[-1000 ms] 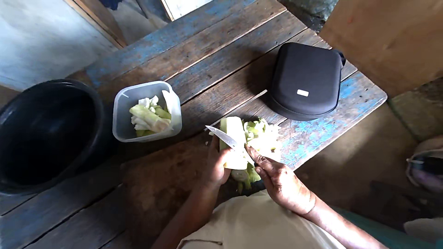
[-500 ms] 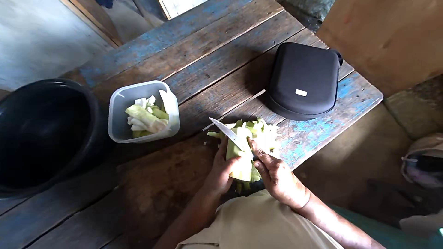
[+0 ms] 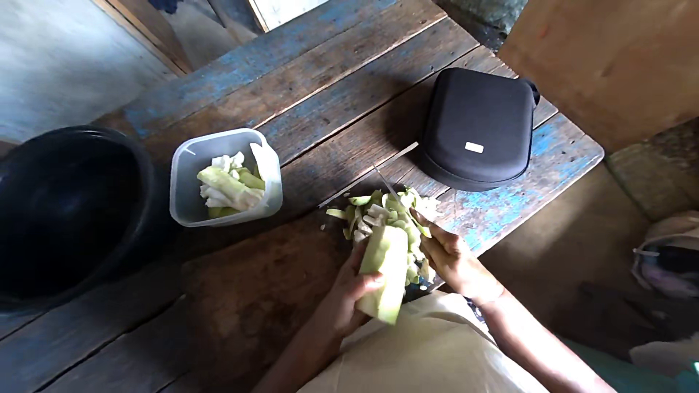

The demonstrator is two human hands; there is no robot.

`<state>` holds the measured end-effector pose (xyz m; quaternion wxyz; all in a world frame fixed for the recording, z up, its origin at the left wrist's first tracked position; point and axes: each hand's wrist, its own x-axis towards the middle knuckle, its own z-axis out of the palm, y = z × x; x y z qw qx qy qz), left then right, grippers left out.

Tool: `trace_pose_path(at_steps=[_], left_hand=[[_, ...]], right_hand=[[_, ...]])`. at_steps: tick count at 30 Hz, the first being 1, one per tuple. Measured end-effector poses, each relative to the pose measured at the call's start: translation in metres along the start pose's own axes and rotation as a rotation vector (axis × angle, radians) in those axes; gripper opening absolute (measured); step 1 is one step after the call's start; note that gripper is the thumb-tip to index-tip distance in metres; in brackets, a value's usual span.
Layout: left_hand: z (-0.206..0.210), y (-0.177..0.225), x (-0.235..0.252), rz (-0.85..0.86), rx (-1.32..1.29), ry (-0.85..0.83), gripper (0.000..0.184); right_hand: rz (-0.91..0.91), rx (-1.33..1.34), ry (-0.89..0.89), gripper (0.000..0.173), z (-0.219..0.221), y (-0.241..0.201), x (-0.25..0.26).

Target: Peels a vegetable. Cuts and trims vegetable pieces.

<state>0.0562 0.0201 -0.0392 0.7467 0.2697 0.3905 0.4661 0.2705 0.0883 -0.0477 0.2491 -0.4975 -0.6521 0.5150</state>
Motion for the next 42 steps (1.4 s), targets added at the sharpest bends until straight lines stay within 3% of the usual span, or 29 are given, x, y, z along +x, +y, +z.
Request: trace_pose_path(at_steps=[2,4,8,12,16,20,22,25,27,29,31,36,42], left_hand=[[-0.007,-0.001,0.007,0.036,-0.045,0.089,0.083],[-0.007,0.003,0.011,0.057,-0.021,0.171,0.081],[-0.001,0.007,0.012,0.085,0.158,0.236,0.073],[0.004,0.011,0.010,0.058,0.261,0.201,0.074],[0.008,0.012,0.005,-0.008,0.275,0.163,0.071],[0.002,0.014,-0.002,-0.019,0.301,-0.046,0.074],[0.000,0.011,-0.002,0.002,0.141,-0.123,0.078],[-0.004,0.011,0.014,0.043,-0.080,0.075,0.063],[-0.006,0.019,0.028,0.082,-0.202,0.168,0.043],[-0.005,0.025,0.040,0.123,-0.209,0.284,0.040],[0.001,0.028,0.051,0.174,-0.173,0.390,0.038],[0.012,0.029,0.076,0.283,-0.197,0.482,0.036],[0.011,0.025,0.082,0.343,-0.224,0.476,0.037]], right_hand=[[0.073,0.147,-0.113,0.038,-0.001,-0.004,-0.005],[0.081,0.132,-0.130,0.026,0.001,-0.007,-0.006],[-0.010,0.051,-0.132,0.030,0.002,-0.014,-0.013],[-0.083,-0.046,-0.095,0.033,0.010,-0.020,-0.015],[-0.123,0.029,-0.064,0.043,0.014,-0.013,-0.009],[-0.010,0.106,-0.041,0.040,0.012,-0.002,0.001],[0.073,0.126,-0.062,0.037,0.006,0.002,0.001],[0.135,0.089,-0.118,0.034,0.002,-0.002,-0.005],[0.110,0.009,-0.123,0.045,0.002,-0.007,-0.008],[0.023,-0.063,-0.094,0.056,0.005,-0.012,-0.014],[-0.111,-0.123,-0.019,0.054,0.011,-0.017,-0.023],[-0.419,-0.245,0.042,0.043,0.022,-0.018,-0.031],[-0.414,-0.330,0.089,0.043,0.022,-0.018,-0.032]])
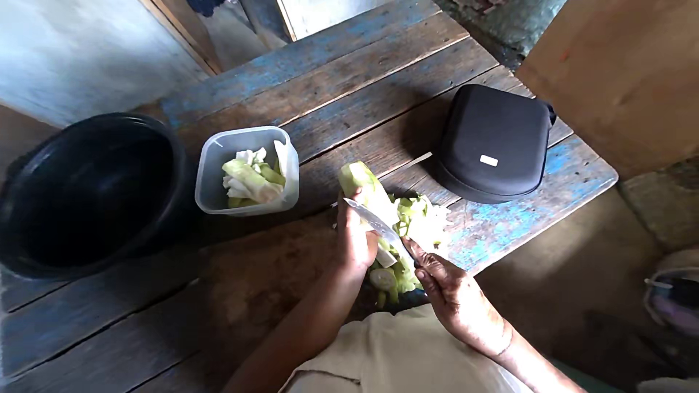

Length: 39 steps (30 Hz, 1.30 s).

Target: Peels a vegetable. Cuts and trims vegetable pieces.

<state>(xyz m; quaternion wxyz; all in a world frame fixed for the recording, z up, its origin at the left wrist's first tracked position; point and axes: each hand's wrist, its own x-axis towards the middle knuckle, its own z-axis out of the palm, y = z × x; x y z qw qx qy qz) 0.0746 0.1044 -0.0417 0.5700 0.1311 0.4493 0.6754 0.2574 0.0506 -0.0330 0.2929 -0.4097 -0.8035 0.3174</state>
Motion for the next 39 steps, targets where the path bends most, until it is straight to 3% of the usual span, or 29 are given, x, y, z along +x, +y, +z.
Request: trace_pose_path(at_steps=[9,17,23,28,32,36,39], left_hand=[[-0.005,-0.001,-0.002,0.020,-0.063,0.016,0.035],[-0.007,-0.012,-0.017,0.044,0.057,-0.035,0.037],[-0.003,-0.015,-0.026,-0.019,0.085,0.048,0.041],[-0.004,-0.019,-0.054,-0.049,0.204,-0.170,0.057],[-0.009,-0.011,-0.033,-0.058,0.103,-0.097,0.046],[-0.017,-0.006,-0.015,0.074,0.099,-0.101,0.046],[-0.021,-0.008,-0.012,0.158,0.147,-0.121,0.051]], right_hand=[[0.039,-0.102,0.014,0.042,0.006,-0.004,0.004],[0.074,-0.097,0.014,0.044,0.007,-0.006,0.010],[0.117,-0.055,0.011,0.044,0.009,-0.005,0.015],[0.352,0.102,-0.004,0.040,-0.001,0.020,0.028],[0.289,0.250,-0.090,0.046,-0.009,0.015,0.019],[0.080,0.135,-0.085,0.045,-0.004,0.002,0.007],[0.023,0.042,-0.065,0.043,0.001,0.001,0.005]])
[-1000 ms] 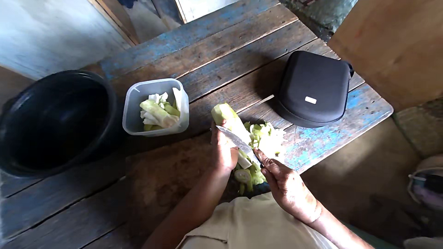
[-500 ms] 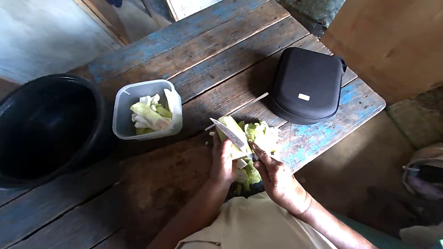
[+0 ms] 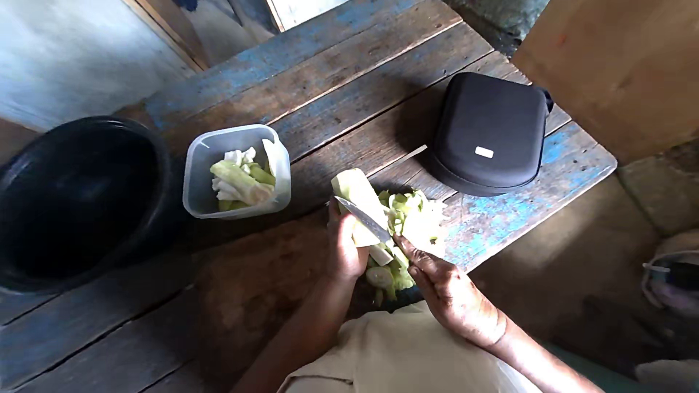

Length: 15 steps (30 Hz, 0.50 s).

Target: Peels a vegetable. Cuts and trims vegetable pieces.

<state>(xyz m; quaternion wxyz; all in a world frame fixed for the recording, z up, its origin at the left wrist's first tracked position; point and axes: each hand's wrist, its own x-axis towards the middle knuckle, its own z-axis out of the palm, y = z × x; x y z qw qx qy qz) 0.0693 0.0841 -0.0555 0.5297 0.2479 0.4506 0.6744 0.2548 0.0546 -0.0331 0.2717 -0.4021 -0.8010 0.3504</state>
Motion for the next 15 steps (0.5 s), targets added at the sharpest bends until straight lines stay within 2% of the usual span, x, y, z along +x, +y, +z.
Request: trace_pose_path(at_steps=[4,7,15], left_hand=[[-0.002,-0.002,0.000,0.026,0.024,-0.024,0.048],[-0.001,-0.001,-0.001,-0.004,0.004,-0.025,0.042],[0.004,0.001,-0.011,-0.138,-0.015,-0.027,0.043]], right_hand=[[0.011,-0.034,0.014,0.043,0.002,-0.001,0.001],[0.007,-0.027,0.015,0.043,0.003,0.000,0.001],[0.056,-0.064,0.050,0.044,0.009,-0.004,0.007]])
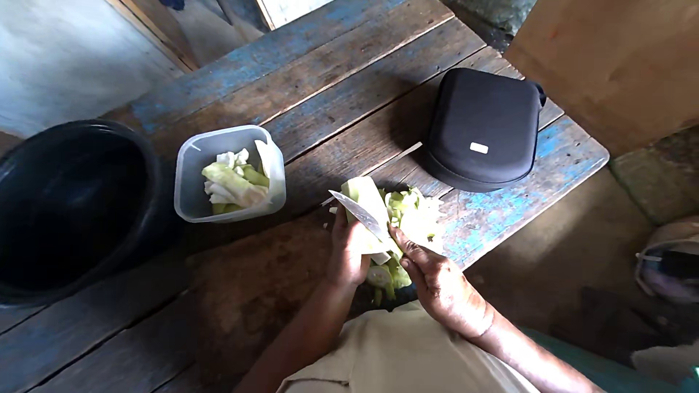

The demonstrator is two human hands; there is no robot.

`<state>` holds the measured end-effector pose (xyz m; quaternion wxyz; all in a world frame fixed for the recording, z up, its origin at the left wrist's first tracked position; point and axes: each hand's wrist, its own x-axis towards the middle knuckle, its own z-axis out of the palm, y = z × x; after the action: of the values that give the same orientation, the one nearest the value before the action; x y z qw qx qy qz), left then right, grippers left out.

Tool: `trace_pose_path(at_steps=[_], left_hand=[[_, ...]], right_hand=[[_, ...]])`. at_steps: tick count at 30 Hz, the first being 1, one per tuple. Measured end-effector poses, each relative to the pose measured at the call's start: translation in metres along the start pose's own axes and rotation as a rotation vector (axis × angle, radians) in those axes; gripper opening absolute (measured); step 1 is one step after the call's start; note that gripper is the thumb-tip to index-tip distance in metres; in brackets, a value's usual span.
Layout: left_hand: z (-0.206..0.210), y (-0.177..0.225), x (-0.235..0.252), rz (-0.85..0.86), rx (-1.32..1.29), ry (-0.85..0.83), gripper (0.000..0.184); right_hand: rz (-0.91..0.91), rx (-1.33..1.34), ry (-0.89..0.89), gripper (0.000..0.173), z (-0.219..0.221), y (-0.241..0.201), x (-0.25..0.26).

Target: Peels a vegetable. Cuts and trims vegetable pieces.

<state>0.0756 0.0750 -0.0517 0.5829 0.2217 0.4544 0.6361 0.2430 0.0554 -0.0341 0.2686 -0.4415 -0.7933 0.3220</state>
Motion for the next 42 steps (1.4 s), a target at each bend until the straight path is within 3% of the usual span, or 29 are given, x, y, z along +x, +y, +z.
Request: trace_pose_path(at_steps=[5,10,13,16,18,23,25,30,33,37,42], left_hand=[[-0.002,0.002,-0.005,-0.037,0.013,-0.038,0.043],[0.007,-0.004,-0.017,-0.131,0.046,-0.048,0.059],[0.009,0.001,-0.021,-0.216,0.029,-0.053,0.052],[0.003,0.010,-0.032,-0.320,0.040,-0.201,0.052],[0.001,0.008,-0.033,-0.336,-0.063,-0.215,0.053],[-0.013,0.008,-0.007,-0.214,-0.127,-0.093,0.039],[-0.015,0.008,-0.002,-0.179,-0.112,-0.054,0.039],[-0.010,0.009,0.004,-0.107,-0.092,0.015,0.039],[-0.009,0.005,0.008,0.013,-0.003,0.015,0.056],[-0.011,0.000,0.012,0.153,0.110,-0.020,0.072],[-0.010,-0.004,0.015,0.230,0.138,-0.009,0.077]], right_hand=[[-0.002,0.041,0.032,0.044,0.004,0.003,0.003],[0.028,0.052,0.102,0.042,0.003,0.006,0.011],[0.056,0.068,0.089,0.042,0.001,0.010,0.010],[0.167,0.112,0.148,0.043,-0.008,0.024,0.013],[0.270,0.237,0.106,0.044,-0.018,0.036,0.014],[0.352,0.397,-0.133,0.041,-0.014,0.030,0.008],[0.292,0.388,-0.127,0.052,-0.010,0.032,0.005],[0.160,0.333,-0.056,0.045,-0.014,0.019,0.001],[0.124,0.142,-0.104,0.053,-0.014,0.005,-0.001],[-0.001,0.020,-0.060,0.047,-0.008,0.004,-0.003],[-0.004,0.016,-0.090,0.045,-0.008,0.004,-0.004]])
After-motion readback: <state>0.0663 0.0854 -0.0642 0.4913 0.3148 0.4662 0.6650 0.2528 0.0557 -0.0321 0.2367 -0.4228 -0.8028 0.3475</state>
